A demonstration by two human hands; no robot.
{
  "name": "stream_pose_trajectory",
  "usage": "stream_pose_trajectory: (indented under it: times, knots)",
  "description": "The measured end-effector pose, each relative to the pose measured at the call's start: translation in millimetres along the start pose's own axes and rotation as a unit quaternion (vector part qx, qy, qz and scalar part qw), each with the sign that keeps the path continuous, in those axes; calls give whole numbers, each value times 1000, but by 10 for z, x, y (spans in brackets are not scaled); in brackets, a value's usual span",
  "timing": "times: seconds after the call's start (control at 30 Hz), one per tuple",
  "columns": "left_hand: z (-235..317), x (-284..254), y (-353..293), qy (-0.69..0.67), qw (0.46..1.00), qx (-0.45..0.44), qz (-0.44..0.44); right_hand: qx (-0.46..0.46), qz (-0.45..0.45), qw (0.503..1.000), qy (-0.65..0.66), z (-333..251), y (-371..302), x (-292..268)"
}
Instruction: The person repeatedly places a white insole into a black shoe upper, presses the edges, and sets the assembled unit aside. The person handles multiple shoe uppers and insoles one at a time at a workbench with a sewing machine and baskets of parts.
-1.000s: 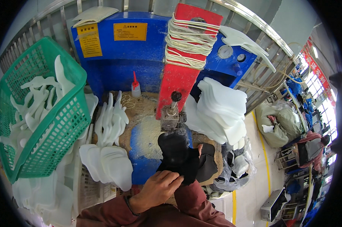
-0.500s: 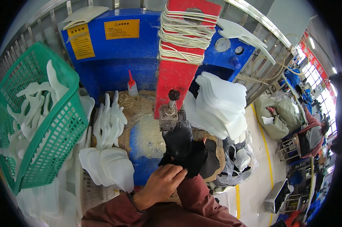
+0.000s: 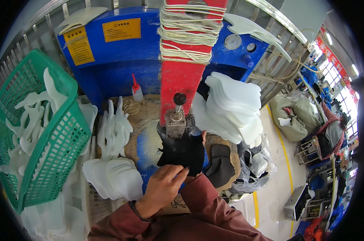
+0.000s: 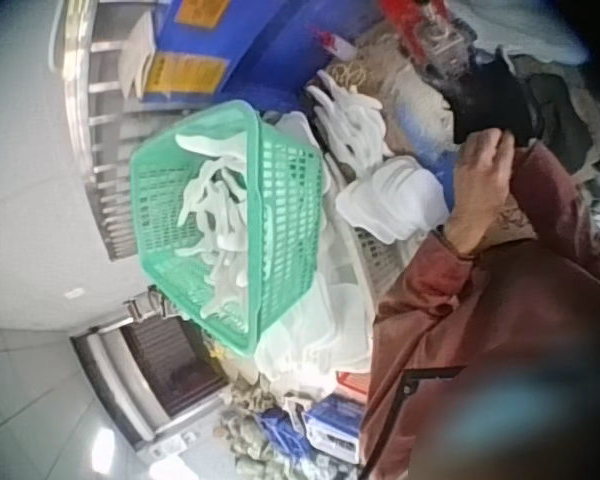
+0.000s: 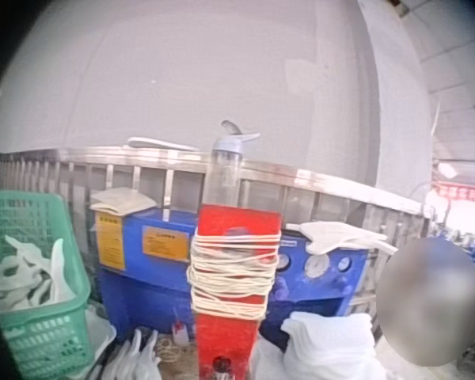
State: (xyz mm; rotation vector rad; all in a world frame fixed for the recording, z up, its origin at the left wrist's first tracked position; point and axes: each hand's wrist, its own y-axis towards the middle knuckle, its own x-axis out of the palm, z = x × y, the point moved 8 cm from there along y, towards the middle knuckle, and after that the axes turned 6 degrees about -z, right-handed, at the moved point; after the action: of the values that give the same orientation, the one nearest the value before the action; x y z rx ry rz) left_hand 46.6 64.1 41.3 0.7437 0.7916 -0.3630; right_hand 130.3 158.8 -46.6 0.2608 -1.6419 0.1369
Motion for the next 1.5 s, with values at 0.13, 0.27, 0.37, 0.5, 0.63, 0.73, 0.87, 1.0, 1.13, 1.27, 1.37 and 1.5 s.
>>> stream_pose_trajectory:
  times: [0.13,0.27,0.37,0.5,0.63,0.73,0.87,1.0,1.13,1.27,1.37,1.5]
  knots:
    - [-71,-87,-29,21,1000,-21,2,41,-66,997,4,182,83,77]
    - [-104,-137,-60,17,999,-41,10,-31,74,993,-84,195,86,-99]
    - [-56,-83,-54,5,1000,-29,3,12,62,996,-55,189,31,-44]
    - [73,33,-27,-9,1000,13,-10,28,27,997,-66,-14,-135,20]
    - [125,40,-102,-18,999,15,-34,37,-22,999,-33,29,-273,10]
    - [110,-79,-257,-16,999,-19,-34,63,-25,996,-56,266,-320,-92]
    - [99,-158,-373,-26,998,-35,-35,98,21,992,-73,458,-359,-265]
    - [166,-76,-288,-52,998,-9,-28,49,-24,997,-56,203,-428,-140]
    - [254,27,-204,-64,998,16,-20,11,2,998,-63,-41,-513,-87]
    - [230,12,-308,-50,998,7,-39,36,1,998,-57,84,-560,-83]
    - [167,-66,-427,-45,998,-11,-51,91,15,991,-98,298,-537,-153]
    - [157,-181,-507,-18,999,-39,-33,120,90,983,-104,426,-447,-275]
